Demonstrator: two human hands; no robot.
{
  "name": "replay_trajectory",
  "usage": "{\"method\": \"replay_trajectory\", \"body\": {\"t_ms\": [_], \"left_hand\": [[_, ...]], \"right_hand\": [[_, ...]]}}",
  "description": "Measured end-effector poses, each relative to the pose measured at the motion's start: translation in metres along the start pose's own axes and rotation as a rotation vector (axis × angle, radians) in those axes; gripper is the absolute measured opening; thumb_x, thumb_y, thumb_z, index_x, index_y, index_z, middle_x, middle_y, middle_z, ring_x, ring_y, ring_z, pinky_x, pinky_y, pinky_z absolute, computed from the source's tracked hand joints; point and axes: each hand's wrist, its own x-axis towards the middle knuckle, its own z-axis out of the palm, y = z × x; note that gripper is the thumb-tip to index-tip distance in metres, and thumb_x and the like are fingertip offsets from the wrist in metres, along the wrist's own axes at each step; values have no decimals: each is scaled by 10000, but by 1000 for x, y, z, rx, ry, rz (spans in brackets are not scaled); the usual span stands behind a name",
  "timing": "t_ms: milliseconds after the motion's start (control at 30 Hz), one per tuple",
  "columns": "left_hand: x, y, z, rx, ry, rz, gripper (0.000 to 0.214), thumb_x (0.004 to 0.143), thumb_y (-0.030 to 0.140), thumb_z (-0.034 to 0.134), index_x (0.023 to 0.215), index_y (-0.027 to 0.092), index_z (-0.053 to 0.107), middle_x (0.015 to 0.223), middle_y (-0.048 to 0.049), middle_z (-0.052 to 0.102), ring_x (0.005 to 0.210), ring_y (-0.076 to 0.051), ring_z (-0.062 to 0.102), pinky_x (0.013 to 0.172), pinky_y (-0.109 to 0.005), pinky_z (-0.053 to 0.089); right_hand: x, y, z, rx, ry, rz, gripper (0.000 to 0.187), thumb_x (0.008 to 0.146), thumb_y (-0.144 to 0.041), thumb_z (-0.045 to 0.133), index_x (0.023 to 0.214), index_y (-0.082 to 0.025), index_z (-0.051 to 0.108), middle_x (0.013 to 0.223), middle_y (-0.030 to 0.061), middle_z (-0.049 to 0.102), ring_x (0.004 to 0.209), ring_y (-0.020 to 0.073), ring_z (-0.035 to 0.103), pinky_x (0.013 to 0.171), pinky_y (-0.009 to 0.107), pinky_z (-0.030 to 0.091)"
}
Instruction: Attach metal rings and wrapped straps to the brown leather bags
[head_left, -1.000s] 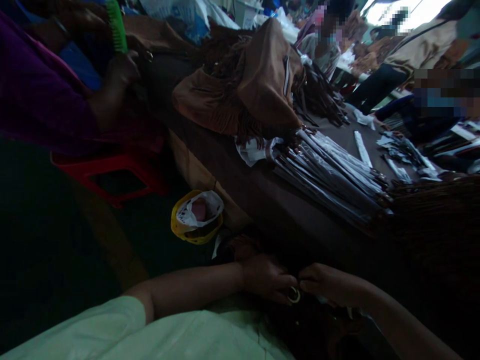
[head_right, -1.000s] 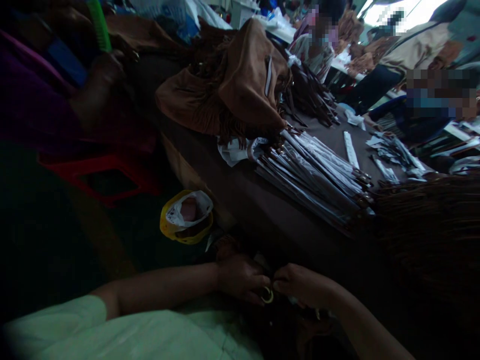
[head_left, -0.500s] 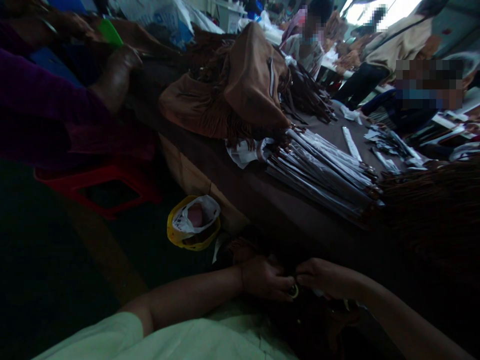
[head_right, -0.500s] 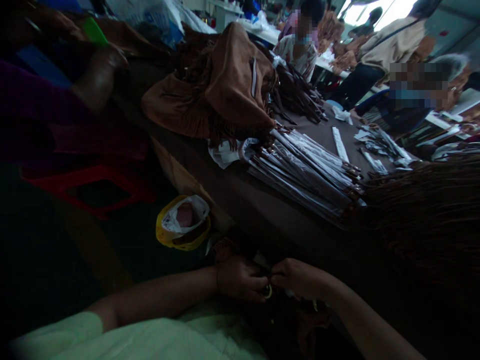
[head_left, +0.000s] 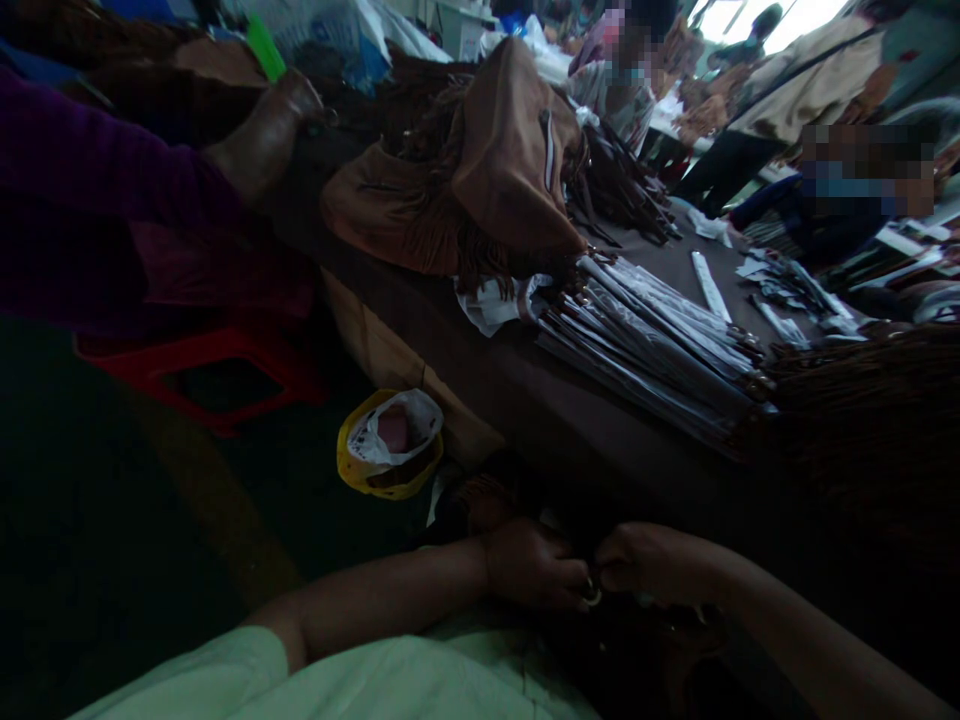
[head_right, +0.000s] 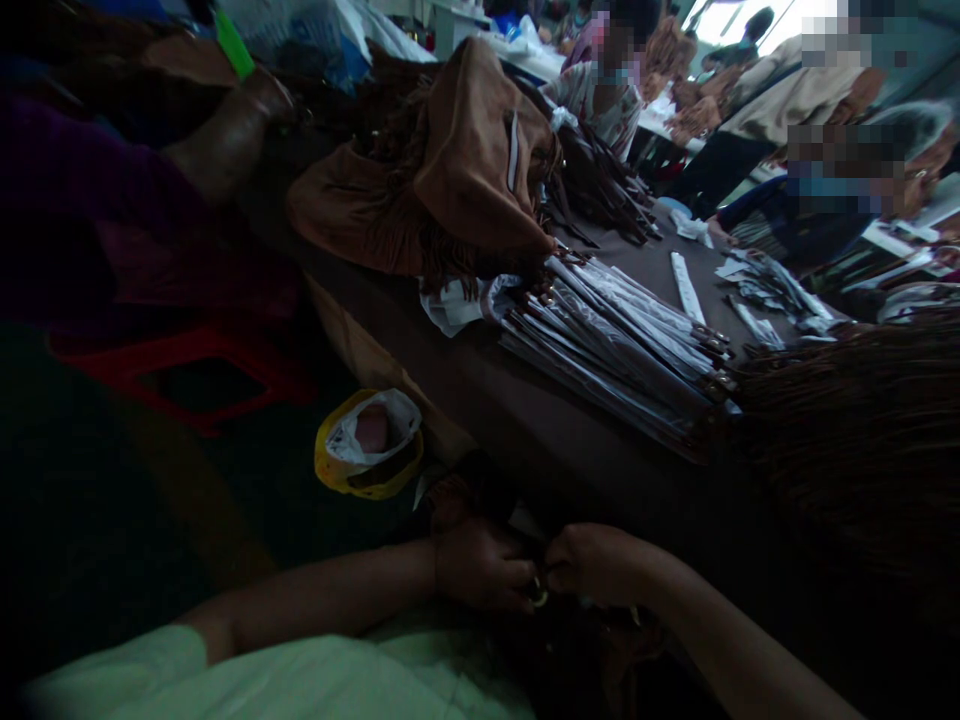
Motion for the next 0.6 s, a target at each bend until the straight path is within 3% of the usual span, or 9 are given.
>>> {"method": "replay_trajectory", "body": {"t_ms": [167, 333, 467, 600], "left_hand": [[-2, 0, 2, -15, 12, -71, 385, 923, 546, 396, 945, 198, 560, 734, -10, 616, 644, -143, 583, 492, -261, 383], [-3, -4, -5, -123, 93, -124, 398, 919, 531, 429, 1043, 171, 545, 775, -18, 656, 664, -134, 617, 544, -231, 419], [4, -4, -20, -169, 110, -183, 390, 906, 514, 475, 1092, 175, 526, 892, -32, 671, 797, -158, 640, 650, -249, 456], [17, 9, -31, -132, 76, -208, 448, 847, 598, 510, 968, 168, 537, 890, -50, 648, 804, -194, 622, 714, -300, 461]], "right_hand": [[-3, 5, 2, 55, -4, 3, 161, 788, -260, 501, 641, -194, 485, 523, -63, 375, 429, 66, 356, 407, 184, 250], [-3, 17, 8, 287, -28, -20, 291, 868, -457, 457, 742, -196, 488, 519, -62, 427, 402, 69, 385, 372, 168, 301], [-3, 20, 8, 365, 74, -19, 335, 860, -496, 485, 745, -181, 508, 506, -59, 465, 387, 55, 379, 358, 152, 284], [-8, 16, -2, 517, 12, -81, 371, 795, -516, 542, 675, -166, 539, 432, -83, 393, 322, 41, 284, 314, 165, 207]]}}
